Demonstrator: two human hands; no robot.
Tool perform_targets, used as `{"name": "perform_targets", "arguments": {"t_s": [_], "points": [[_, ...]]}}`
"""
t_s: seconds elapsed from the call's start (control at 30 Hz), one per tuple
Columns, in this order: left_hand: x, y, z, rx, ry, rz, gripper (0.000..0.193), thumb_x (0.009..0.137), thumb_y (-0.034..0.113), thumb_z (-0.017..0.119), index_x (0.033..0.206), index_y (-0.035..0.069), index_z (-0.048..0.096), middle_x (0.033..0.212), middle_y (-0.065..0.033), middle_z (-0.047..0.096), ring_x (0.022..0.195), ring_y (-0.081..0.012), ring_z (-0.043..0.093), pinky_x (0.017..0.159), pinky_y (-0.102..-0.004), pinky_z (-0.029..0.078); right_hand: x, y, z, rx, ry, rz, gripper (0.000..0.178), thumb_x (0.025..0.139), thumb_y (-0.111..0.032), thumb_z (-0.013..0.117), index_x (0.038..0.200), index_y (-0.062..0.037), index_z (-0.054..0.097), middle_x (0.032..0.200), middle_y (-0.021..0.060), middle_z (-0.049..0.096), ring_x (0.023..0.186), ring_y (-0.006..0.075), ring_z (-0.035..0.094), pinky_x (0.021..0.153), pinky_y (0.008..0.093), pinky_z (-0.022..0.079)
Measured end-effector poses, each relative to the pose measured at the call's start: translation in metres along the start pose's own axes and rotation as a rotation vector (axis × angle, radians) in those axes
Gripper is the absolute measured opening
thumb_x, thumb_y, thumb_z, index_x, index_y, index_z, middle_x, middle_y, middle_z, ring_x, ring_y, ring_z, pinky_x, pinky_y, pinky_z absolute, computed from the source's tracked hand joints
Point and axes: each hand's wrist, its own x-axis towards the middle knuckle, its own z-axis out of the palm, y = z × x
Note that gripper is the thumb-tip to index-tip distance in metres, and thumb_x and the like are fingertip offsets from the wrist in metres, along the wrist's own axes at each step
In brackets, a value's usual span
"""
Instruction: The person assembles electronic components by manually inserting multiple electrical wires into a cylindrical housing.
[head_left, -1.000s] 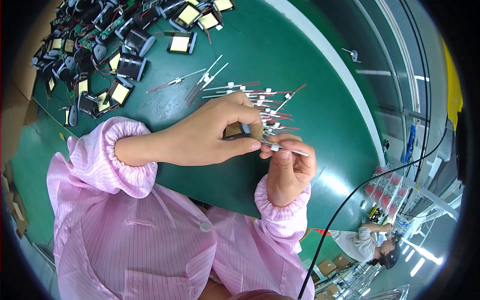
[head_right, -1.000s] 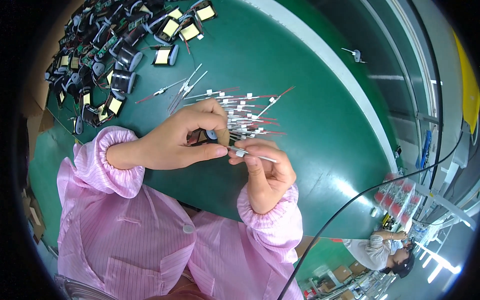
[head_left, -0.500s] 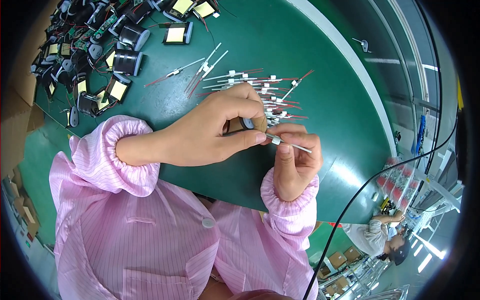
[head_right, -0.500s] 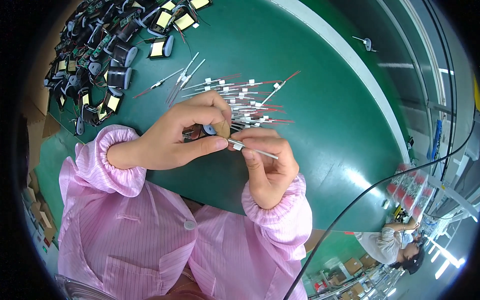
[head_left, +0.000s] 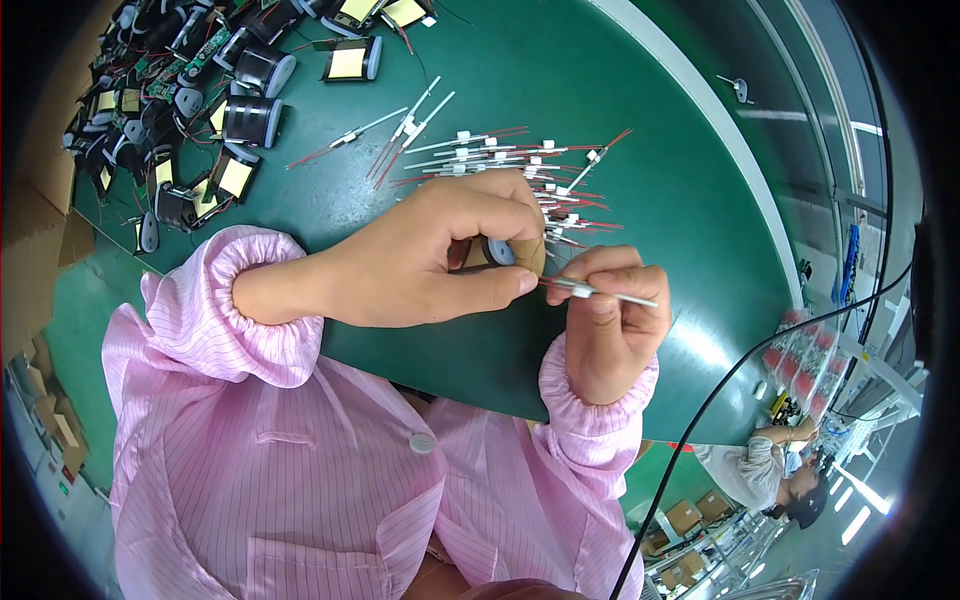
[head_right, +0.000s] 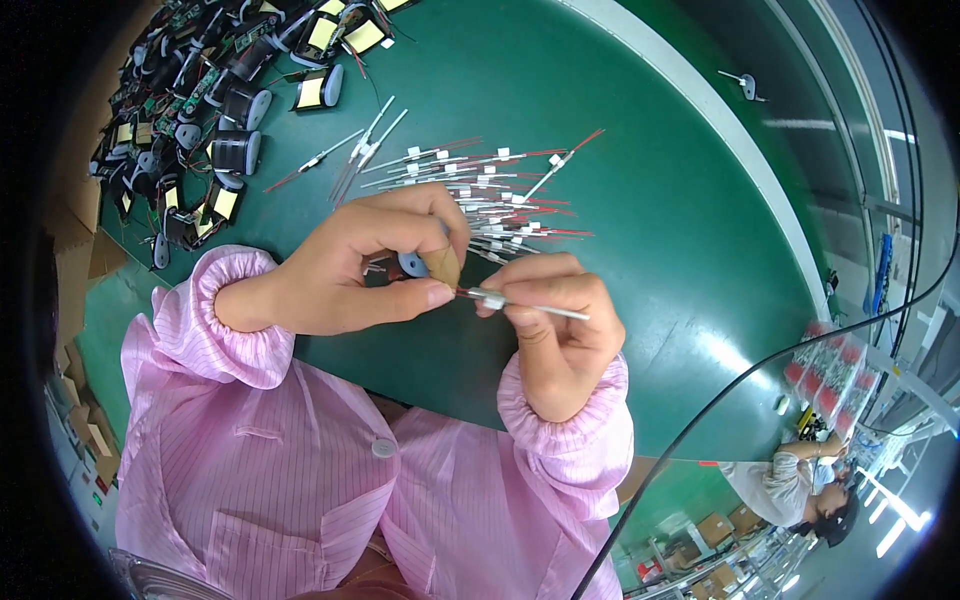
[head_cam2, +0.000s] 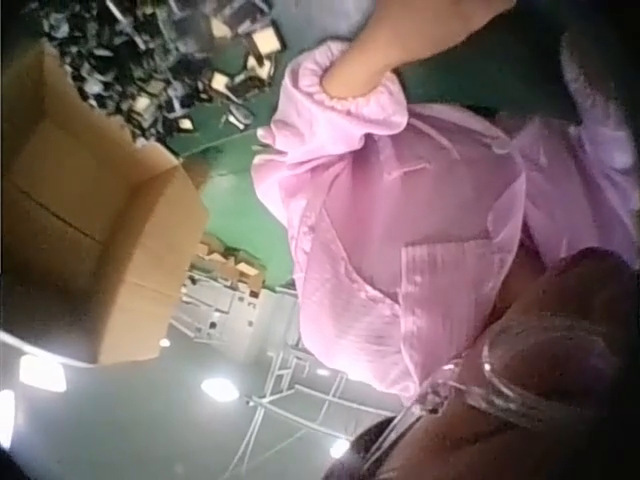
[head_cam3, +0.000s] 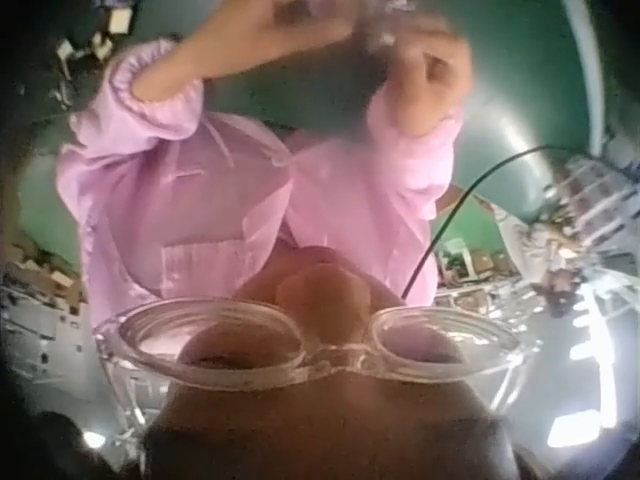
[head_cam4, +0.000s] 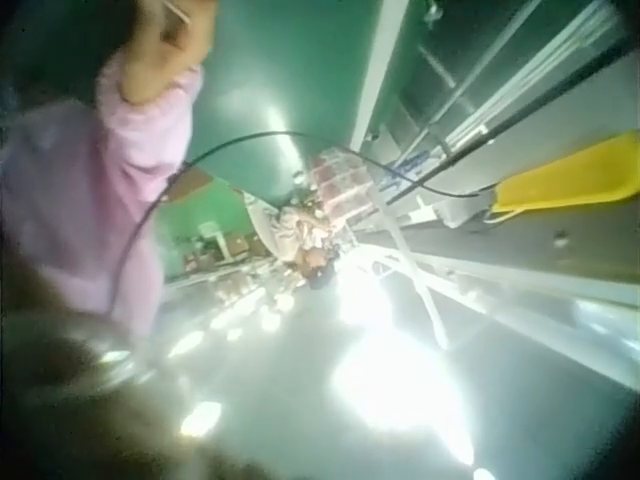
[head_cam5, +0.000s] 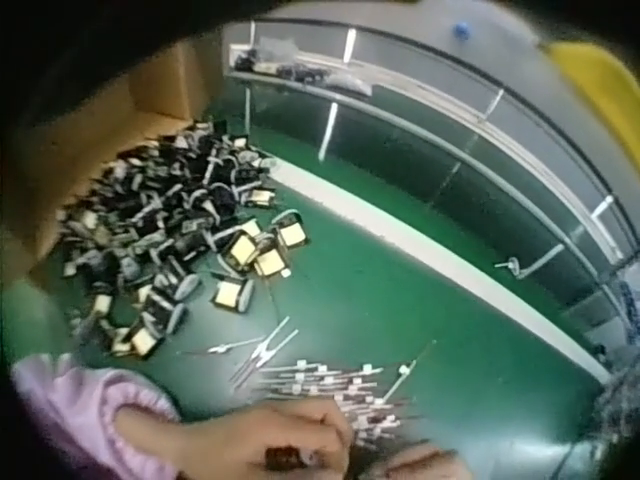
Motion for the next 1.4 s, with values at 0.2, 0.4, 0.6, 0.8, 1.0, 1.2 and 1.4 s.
{"name": "perform_targets", "arguments": {"t_s": [0.2, 0.4, 0.6, 0.8, 1.0, 1.2, 1.4], "points": [[0.003, -0.013, 0.001, 0.023, 0.096, 0.152, 0.002, 0.081, 0.001, 0.064, 0.08, 0.002, 0.062, 0.093, -0.0085, 0.056, 0.082, -0.0171, 0.055, 0.068, -0.0282, 0.042, 0.002, -0.007, 0.011, 0.26, 0.177, 0.144, 0.024, 0.086, 0.005, 0.063, 0.108, 0.0025, 0.053, 0.102, 0.0158, 0.059, 0.084, 0.0195, 0.059, 0.076, 0.0311, 0.051], [-0.001, -0.005, 0.004, 0.076, 0.066, 0.082, 0.002, 0.08, 0.002, 0.066, 0.082, 0.002, 0.065, 0.094, -0.0095, 0.057, 0.084, -0.0179, 0.056, 0.07, -0.0297, 0.043, -0.005, -0.006, 0.006, -0.141, 0.05, 0.227, 0.018, 0.081, 0.013, 0.064, 0.096, 0.0038, 0.063, 0.094, 0.0107, 0.062, 0.082, 0.0137, 0.056, 0.07, 0.0236, 0.046], [-0.002, -0.008, 0.003, 0.078, 0.08, 0.06, 0.003, 0.082, 0.005, 0.067, 0.084, 0.002, 0.066, 0.093, -0.0089, 0.057, 0.083, -0.018, 0.057, 0.071, -0.0301, 0.044, -0.004, -0.005, 0.007, -0.169, 0.085, 0.223, 0.015, 0.081, 0.012, 0.065, 0.094, 0.0044, 0.064, 0.091, 0.0105, 0.062, 0.077, 0.0133, 0.057, 0.063, 0.0234, 0.046], [-0.002, -0.007, 0.003, 0.09, 0.09, 0.05, 0.004, 0.082, 0.004, 0.067, 0.084, 0.002, 0.065, 0.093, -0.0094, 0.058, 0.085, -0.0193, 0.057, 0.072, -0.0302, 0.044, -0.004, -0.008, 0.01, -0.157, 0.106, 0.258, 0.014, 0.081, 0.011, 0.066, 0.094, 0.004, 0.064, 0.09, 0.0099, 0.062, 0.079, 0.013, 0.057, 0.064, 0.0234, 0.046], [-0.005, -0.008, 0.006, 0.153, 0.099, 0.156, 0.007, 0.082, 0.005, 0.067, 0.087, 0.001, 0.063, 0.098, -0.0109, 0.056, 0.087, -0.0215, 0.056, 0.075, -0.0318, 0.044, 0.0, -0.008, 0.01, -0.281, 0.048, 0.155, 0.014, 0.08, 0.009, 0.065, 0.093, 0.0025, 0.062, 0.087, 0.0095, 0.061, 0.078, 0.0145, 0.057, 0.069, 0.0256, 0.044], [0.0, -0.001, 0.006, 0.162, 0.083, 0.249, 0.035, 0.083, 0.01, 0.07, 0.114, -0.001, 0.059, 0.1, -0.0103, 0.057, 0.092, -0.0238, 0.056, 0.082, -0.0318, 0.045, 0.009, -0.028, 0.005, -0.154, 0.249, -0.038, 0.006, 0.082, 0.006, 0.057, 0.087, 0.003, 0.057, 0.083, 0.0131, 0.06, 0.075, 0.0185, 0.057, 0.068, 0.0294, 0.046], [-0.001, 0.0, 0.002, 0.236, 0.031, 0.144, 0.041, 0.075, 0.013, 0.08, 0.109, 0.002, 0.059, 0.096, -0.0064, 0.06, 0.082, -0.0168, 0.058, 0.066, -0.0262, 0.046, 0.011, -0.031, 0.021, 0.027, 0.256, 0.093, 0.009, 0.085, 0.007, 0.054, 0.094, 0.0051, 0.055, 0.092, 0.0186, 0.062, 0.085, 0.0256, 0.064, 0.08, 0.0373, 0.053]]}}
